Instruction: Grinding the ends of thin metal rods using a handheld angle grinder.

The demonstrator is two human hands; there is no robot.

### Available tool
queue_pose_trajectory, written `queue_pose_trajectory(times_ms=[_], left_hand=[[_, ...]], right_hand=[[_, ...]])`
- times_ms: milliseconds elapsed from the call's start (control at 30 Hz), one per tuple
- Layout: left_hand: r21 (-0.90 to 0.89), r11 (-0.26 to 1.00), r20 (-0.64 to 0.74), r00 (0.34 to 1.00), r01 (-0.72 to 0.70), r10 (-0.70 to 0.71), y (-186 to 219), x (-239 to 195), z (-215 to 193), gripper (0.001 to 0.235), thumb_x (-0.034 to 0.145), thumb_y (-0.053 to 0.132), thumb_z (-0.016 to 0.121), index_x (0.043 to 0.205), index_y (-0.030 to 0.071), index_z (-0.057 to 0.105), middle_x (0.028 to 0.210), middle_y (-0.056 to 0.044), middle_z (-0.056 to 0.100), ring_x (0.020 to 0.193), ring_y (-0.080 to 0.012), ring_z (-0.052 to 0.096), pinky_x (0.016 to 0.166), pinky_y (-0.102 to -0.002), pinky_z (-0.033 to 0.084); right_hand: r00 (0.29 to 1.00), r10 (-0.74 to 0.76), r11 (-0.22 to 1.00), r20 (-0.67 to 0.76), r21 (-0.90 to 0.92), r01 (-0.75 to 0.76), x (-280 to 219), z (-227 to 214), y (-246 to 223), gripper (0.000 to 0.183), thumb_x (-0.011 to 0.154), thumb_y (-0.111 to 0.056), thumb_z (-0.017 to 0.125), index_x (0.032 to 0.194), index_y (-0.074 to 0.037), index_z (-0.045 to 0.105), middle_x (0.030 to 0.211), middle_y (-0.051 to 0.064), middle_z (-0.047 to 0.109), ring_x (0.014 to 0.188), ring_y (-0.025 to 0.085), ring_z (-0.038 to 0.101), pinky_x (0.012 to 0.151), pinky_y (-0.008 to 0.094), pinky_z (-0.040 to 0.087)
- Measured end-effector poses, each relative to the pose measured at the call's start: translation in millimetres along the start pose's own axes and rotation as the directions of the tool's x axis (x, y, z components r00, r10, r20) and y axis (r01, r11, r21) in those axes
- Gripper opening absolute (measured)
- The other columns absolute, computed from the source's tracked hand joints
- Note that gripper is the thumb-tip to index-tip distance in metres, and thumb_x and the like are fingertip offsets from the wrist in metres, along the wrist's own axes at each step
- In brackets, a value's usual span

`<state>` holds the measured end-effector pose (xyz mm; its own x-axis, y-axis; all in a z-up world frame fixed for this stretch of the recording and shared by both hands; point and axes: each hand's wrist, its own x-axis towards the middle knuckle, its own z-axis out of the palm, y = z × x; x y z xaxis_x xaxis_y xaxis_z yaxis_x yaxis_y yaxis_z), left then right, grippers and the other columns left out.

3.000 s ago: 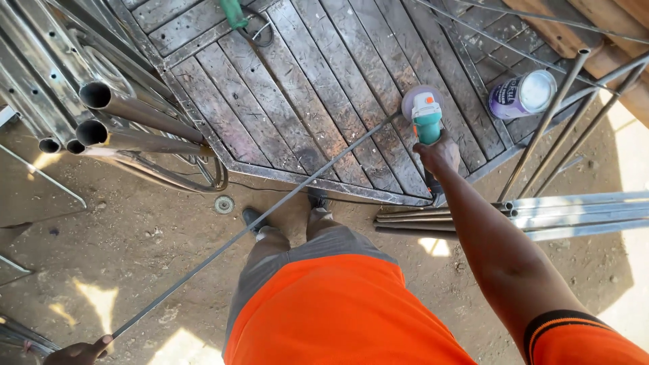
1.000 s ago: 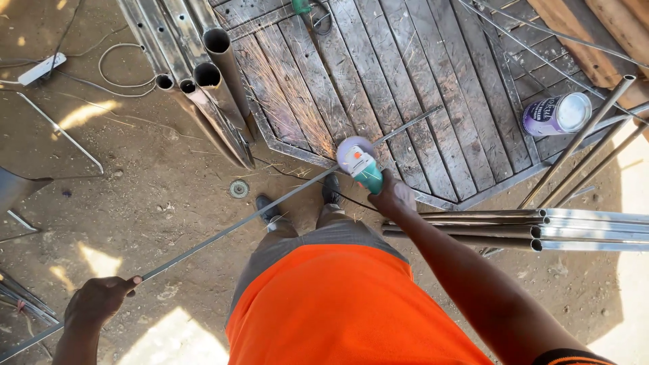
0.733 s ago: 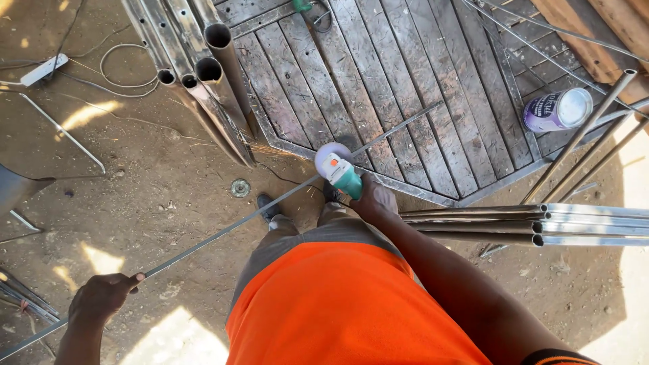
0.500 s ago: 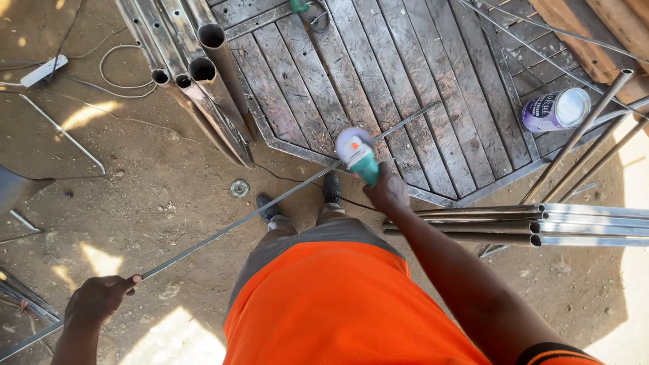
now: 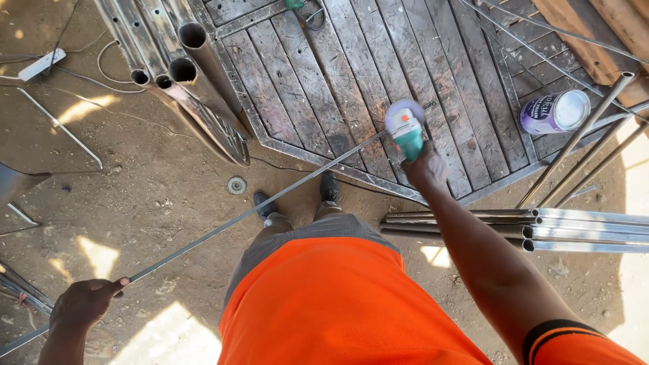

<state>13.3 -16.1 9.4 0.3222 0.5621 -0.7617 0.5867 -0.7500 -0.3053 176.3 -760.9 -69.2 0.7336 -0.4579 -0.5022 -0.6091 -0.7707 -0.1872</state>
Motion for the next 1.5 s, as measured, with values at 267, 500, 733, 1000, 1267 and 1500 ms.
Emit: queue_pose_trajectory(times_ms=[267,500,733,1000,1267,1500], left_hand=[[-0.024,1.0,-0.016,1.0,-0.004,0.003,-7.3,-3.2,5.3,0.07,0.082,0.077,0.057,0.103,0.023,0.095,0.119,-0.016,0.086,0.116,-0.0417,0.073,0.095,-0.049,0.052],[0.067,0.998,-0.016,1.0,-0.018,0.019,-4.4,-0.7,0.8,0.078,0.083,0.085,0.046,0.104,0.028,0.095,0.116,-0.012,0.088,0.114,-0.0385,0.075,0.093,-0.047,0.054],[0.05,0.999,-0.006,1.0,-0.005,0.006,-4.6,3.4,-0.2,0.074,0.085,0.082,0.049,0.105,0.027,0.095,0.106,-0.015,0.091,0.113,-0.0395,0.075,0.094,-0.048,0.054],[0.028,0.999,-0.005,1.0,-0.018,0.018,-4.6,15.9,0.3,0.076,0.083,0.083,0.051,0.108,0.025,0.094,0.105,-0.015,0.092,0.116,-0.0386,0.074,0.097,-0.047,0.051],[-0.033,0.999,-0.02,0.999,-0.036,0.036,-0.8,17.8,-0.1,0.072,0.082,0.081,0.056,0.104,0.025,0.095,0.113,-0.018,0.088,0.117,-0.0419,0.072,0.097,-0.05,0.052],[-0.069,0.997,-0.022,1.0,-0.02,0.018,1.1,10.9,-0.5,0.068,0.083,0.079,0.058,0.103,0.025,0.094,0.107,-0.017,0.089,0.114,-0.0408,0.074,0.093,-0.05,0.052]], right_hand=[[0.994,-0.102,0.995,0.041,0.014,0.102,-10.2,12.2,-8.9,0.055,0.084,-0.032,0.073,0.128,-0.015,0.045,0.099,0.012,0.069,0.081,0.031,0.065,0.058,0.044,0.049],[0.997,-0.01,1.0,-0.075,0.009,0.011,8.8,-7.6,-1.1,0.058,0.083,-0.028,0.07,0.133,-0.012,0.046,0.103,0.017,0.069,0.09,0.038,0.065,0.07,0.051,0.051],[0.99,-0.139,0.986,-0.01,-0.09,0.137,2.7,4.9,1.6,0.064,0.084,-0.033,0.076,0.133,-0.014,0.039,0.101,0.015,0.068,0.085,0.035,0.066,0.065,0.047,0.053],[0.998,-0.059,0.998,0.011,-0.026,0.059,-9.5,-12.5,-4.6,0.054,0.087,-0.026,0.073,0.131,-0.01,0.047,0.098,0.015,0.068,0.081,0.032,0.065,0.059,0.043,0.053],[0.975,-0.2,0.973,0.1,-0.094,0.209,-33.3,33.5,-15.5,0.072,0.082,-0.03,0.08,0.142,-0.014,0.044,0.1,0.015,0.071,0.08,0.03,0.066,0.059,0.04,0.053],[0.999,-0.035,0.999,0.015,-0.012,0.035,-38.0,3.5,-26.1,0.056,0.081,-0.032,0.071,0.126,-0.011,0.044,0.106,0.023,0.071,0.091,0.046,0.067,0.072,0.056,0.05]])
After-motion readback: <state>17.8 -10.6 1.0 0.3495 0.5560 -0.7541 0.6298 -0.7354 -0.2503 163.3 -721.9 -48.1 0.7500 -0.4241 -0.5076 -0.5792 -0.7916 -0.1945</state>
